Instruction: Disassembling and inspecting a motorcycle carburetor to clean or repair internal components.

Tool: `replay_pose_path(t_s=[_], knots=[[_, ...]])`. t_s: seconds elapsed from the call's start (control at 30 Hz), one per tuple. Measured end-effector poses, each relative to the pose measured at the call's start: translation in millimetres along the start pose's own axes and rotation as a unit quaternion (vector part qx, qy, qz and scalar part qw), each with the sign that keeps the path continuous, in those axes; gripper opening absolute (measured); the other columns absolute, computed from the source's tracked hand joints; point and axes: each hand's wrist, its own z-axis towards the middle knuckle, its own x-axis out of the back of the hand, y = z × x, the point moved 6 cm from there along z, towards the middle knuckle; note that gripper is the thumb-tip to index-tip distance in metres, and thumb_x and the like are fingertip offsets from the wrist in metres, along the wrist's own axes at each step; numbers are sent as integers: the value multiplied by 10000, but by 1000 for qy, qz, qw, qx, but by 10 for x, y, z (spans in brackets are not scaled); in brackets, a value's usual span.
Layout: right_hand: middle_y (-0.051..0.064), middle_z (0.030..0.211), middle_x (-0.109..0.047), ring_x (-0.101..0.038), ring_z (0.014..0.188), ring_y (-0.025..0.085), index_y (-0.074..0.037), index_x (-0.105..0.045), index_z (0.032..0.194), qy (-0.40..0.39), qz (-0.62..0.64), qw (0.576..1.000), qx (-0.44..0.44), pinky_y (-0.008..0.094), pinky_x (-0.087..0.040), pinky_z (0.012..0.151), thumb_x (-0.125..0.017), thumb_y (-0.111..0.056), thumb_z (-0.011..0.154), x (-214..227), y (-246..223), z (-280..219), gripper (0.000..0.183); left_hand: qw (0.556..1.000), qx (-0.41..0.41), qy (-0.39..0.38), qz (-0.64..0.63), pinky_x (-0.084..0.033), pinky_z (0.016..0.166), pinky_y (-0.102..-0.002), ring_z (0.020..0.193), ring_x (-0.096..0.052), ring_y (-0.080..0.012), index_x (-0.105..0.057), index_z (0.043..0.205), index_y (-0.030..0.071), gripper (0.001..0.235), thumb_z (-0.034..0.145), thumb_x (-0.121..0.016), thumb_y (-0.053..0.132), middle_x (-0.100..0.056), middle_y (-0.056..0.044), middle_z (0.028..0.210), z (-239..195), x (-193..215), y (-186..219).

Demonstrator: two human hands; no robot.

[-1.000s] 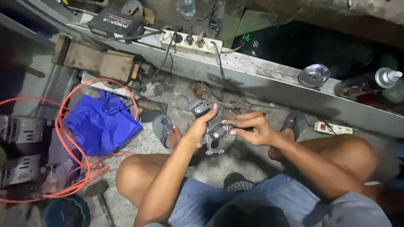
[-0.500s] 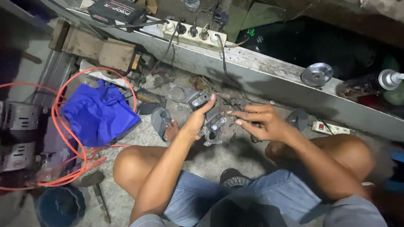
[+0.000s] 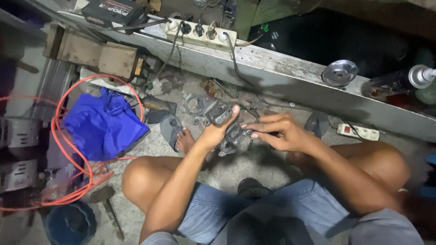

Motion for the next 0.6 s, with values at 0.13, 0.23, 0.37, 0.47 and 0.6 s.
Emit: replay_pose_path(t_s=[0.13,0.23,0.37,0.47,0.6], knots=[[191,759,-758,-701,611,220,-52,-807,1057,5,51,996,-75,387,-533,545,-784,-51,865,19,47,23,193,982,-184,23,-21,-366,1191,-553,1384,-476,-444,-552,1409,-58,783,939,-597,567,-564,-310,1419,-245,-36,476],[174,766,-785,-772,693,279,-58,-828,922,-2,39,991,-125,414,-568,591,-822,-66,829,20,146,-18,94,966,-257,24,26,-375,1192,-521,1366,-511,-411,-570,1383,-47,651,991,-578,473,-610,-295,1368,-168,-20,442],[138,609,-688,-656,504,287,-56,-772,790,-42,27,993,-104,378,-514,511,-777,-96,874,-59,22,89,93,955,-295,-11,16,-367,1186,-540,1382,-491,-417,-554,1401,-35,604,973,-660,377,-588,-296,1390,-89,-71,293],[100,573,-644,-597,466,257,-55,-743,739,-41,45,995,-83,350,-498,491,-745,-76,899,-59,-56,142,161,953,-302,-12,-3,-366,1187,-539,1377,-501,-408,-550,1404,-36,621,966,-661,391,-585,-299,1393,-117,-85,343],[123,553,-592,-549,451,246,-34,-708,732,-42,37,994,-94,374,-452,465,-726,-57,912,-84,120,38,182,945,-325,17,31,-424,1147,-510,1341,-543,-390,-574,1374,-28,528,980,-675,307,-623,-295,1342,107,-60,218]])
